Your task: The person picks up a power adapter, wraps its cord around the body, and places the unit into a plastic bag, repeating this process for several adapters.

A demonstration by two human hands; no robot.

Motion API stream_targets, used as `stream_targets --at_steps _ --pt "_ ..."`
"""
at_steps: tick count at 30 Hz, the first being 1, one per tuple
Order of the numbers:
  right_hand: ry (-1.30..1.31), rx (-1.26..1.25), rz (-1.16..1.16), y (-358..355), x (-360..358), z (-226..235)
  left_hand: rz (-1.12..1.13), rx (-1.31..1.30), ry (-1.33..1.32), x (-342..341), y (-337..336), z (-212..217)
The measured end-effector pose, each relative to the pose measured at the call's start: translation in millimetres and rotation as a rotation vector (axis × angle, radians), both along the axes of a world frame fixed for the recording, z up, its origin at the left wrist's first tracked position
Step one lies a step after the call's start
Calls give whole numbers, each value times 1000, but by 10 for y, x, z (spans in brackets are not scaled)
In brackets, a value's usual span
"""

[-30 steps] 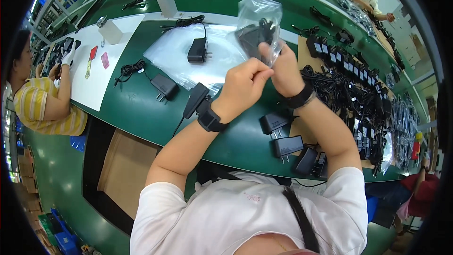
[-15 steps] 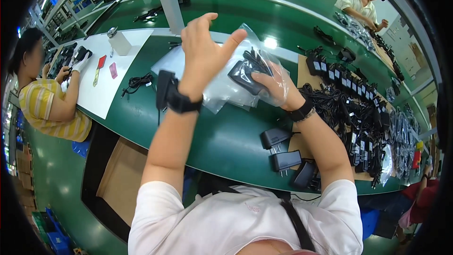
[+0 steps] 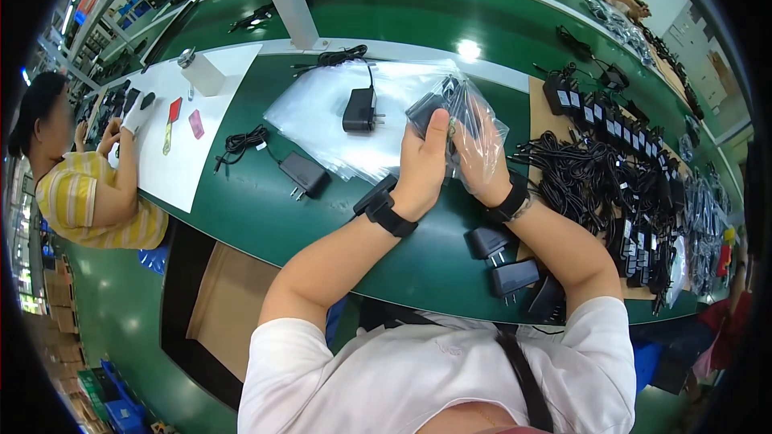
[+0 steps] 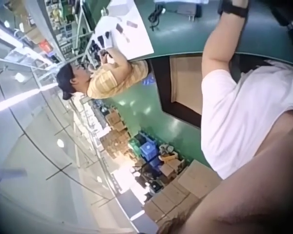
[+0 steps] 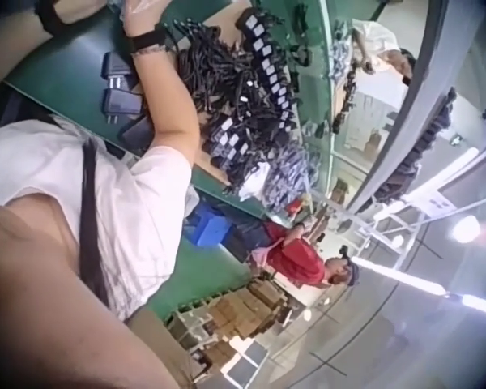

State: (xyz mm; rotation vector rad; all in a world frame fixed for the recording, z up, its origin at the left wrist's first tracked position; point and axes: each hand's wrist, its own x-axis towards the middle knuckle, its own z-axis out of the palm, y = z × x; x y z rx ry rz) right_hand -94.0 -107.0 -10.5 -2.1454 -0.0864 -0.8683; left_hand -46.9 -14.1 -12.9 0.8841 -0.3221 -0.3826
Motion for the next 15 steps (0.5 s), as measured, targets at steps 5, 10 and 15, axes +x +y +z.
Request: stream_targets --at_steps 5,10,15 --pt "69 205 106 -55 96 85 -144 -31 76 31 122 22" --pt "-132 -320 -38 -149 107 56 -309 -105 184 137 234 162" --pt "123 -496 84 -193 28 180 -263 20 165 216 286 88"
